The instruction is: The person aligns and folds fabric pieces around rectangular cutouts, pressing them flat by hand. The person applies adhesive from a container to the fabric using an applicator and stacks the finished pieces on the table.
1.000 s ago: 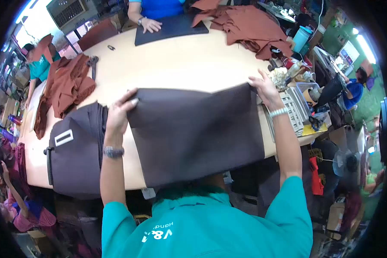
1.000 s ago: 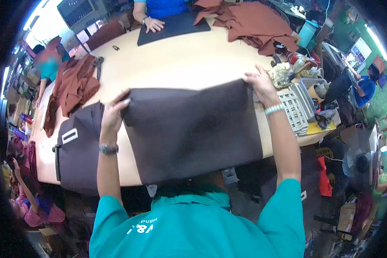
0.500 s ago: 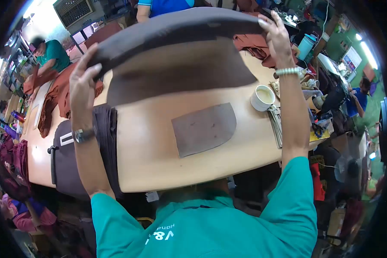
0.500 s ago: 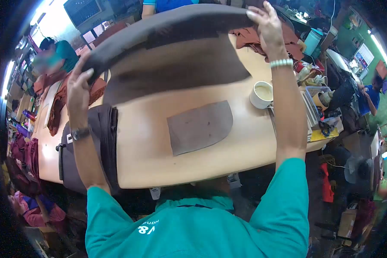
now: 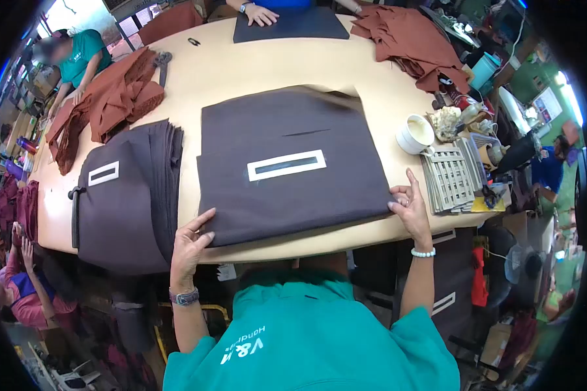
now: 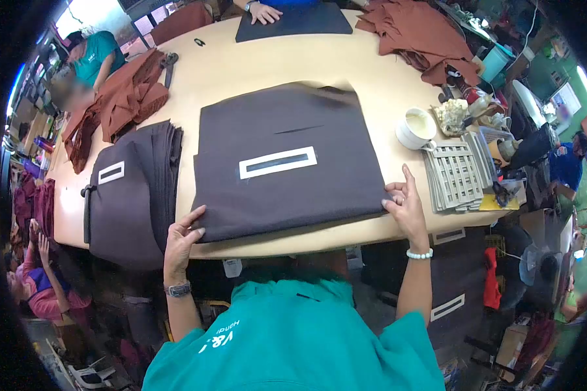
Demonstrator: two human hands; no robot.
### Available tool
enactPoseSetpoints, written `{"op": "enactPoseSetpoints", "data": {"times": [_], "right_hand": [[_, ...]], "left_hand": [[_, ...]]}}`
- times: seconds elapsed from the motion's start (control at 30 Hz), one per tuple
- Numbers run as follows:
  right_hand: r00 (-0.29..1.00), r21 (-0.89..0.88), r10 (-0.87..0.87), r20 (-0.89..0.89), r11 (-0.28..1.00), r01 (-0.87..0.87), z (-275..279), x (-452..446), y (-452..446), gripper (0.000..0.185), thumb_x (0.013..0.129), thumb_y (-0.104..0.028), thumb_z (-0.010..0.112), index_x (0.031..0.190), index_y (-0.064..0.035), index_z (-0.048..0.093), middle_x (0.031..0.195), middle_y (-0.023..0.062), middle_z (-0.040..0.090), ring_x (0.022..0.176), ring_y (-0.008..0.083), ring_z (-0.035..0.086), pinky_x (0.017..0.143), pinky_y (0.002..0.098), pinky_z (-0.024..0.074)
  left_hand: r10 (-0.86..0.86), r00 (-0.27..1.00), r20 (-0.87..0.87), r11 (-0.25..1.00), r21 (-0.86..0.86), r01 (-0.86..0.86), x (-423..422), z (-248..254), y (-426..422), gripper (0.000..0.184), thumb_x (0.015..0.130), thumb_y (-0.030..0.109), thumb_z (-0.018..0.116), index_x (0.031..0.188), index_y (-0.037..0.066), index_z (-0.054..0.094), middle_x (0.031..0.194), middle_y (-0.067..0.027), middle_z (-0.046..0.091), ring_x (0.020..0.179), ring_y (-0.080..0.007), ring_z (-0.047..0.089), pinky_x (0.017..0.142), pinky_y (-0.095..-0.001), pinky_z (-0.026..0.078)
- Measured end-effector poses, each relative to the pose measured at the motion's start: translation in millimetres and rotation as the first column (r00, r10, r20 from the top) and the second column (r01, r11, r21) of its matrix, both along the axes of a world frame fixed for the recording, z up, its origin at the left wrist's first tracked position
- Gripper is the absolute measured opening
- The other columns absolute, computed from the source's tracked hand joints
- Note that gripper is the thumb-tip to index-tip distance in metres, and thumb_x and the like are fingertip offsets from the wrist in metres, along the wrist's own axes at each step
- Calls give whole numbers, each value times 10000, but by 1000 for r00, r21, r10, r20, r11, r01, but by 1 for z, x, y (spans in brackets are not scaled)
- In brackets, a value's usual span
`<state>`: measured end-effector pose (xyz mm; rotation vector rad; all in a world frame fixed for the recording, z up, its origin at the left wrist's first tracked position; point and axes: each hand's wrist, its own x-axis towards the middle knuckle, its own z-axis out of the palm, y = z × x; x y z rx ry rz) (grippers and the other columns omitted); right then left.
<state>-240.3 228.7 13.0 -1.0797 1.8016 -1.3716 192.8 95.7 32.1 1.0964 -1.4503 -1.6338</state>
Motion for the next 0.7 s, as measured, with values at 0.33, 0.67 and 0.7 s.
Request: {"op": "enactPoseSetpoints", "data": {"times": [0.33,0.67,0.7], "right_hand": [[917,-2,-102,-387,994,110,5,1,-98,876,740,-37,647,1418,-48,93,1078,171,518,726,149,552,646,257,467],[792,-264,-363,-491,928,262,-8,-14,-210,961,676,103,615,1427,-74,43,1189,227,464,971,287,534,874,345,439],[811,-249,-349,-470,934,257,-9,-16,-217,960,677,105,611,1427,-75,39,1213,230,445,1009,297,517,897,353,427]], "left_hand": [[111,956,273,975,-217,-51,-39,-9,-86,386,796,15,570,1175,-52,538,1085,-162,598,981,-172,570,851,-253,446],[346,859,377,797,-601,-58,-74,-19,-177,314,780,17,546,1085,24,621,1048,-195,626,983,-265,609,878,-304,443],[345,855,387,790,-612,-42,-78,-25,-187,312,786,31,550,1089,35,623,1051,-193,625,980,-266,609,875,-304,443]]}}
